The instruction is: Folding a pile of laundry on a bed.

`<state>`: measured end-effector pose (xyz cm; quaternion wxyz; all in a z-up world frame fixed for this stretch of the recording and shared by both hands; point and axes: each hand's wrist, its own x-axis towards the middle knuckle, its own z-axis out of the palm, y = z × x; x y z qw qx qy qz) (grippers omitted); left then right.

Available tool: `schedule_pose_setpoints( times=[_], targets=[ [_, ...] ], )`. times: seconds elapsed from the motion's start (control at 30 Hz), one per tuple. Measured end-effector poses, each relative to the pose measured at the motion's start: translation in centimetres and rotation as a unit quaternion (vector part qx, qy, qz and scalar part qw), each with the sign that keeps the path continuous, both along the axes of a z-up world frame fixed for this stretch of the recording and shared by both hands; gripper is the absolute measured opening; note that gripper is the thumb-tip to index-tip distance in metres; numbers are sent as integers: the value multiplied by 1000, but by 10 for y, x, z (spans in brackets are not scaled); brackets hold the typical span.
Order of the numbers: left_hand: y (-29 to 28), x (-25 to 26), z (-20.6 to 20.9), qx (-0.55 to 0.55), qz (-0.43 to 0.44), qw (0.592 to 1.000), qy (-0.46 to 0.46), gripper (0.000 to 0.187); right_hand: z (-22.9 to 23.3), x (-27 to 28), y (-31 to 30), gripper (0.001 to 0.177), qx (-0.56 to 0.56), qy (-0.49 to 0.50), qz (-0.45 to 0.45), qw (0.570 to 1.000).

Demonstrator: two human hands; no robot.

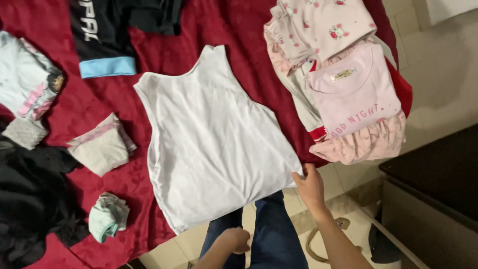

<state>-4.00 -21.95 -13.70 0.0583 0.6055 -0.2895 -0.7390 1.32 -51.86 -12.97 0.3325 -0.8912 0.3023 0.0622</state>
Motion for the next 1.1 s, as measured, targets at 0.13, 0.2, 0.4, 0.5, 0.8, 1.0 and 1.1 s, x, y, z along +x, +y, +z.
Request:
schedule_pose_setpoints(
  times=[0.13, 0.2, 0.4, 0.5, 0.8, 1.0, 1.1],
  targets=[
    [-34, 79, 2, -74, 204, 973, -74, 32, 8, 11, -12, 40, 69, 76, -5, 995],
    [-49, 113, -38, -236, 356, 838, -340, 30, 8, 8, -18, 41, 159, 86, -18, 983],
    [-122, 332, 73, -380, 364, 703, -479, 34, -2, -10, -11, 35, 188, 108, -26, 976],
    [-143, 349, 46, -314, 206, 819, -433, 49, -1, -15, -7, 36, 173, 137, -57, 974],
    [-114, 327, 85, -371, 296, 776, -414, 11, 28, -54, 22, 31, 109, 79, -47, 990],
    [-27, 298, 90, -304, 346, 721, -518, 19, 65, -51, 90, 33, 156, 185, 107, 964],
    [9, 280, 75, -255, 344, 657, -620, 27, 88, -29, 110, 50, 239, 80, 289, 924]
  ],
)
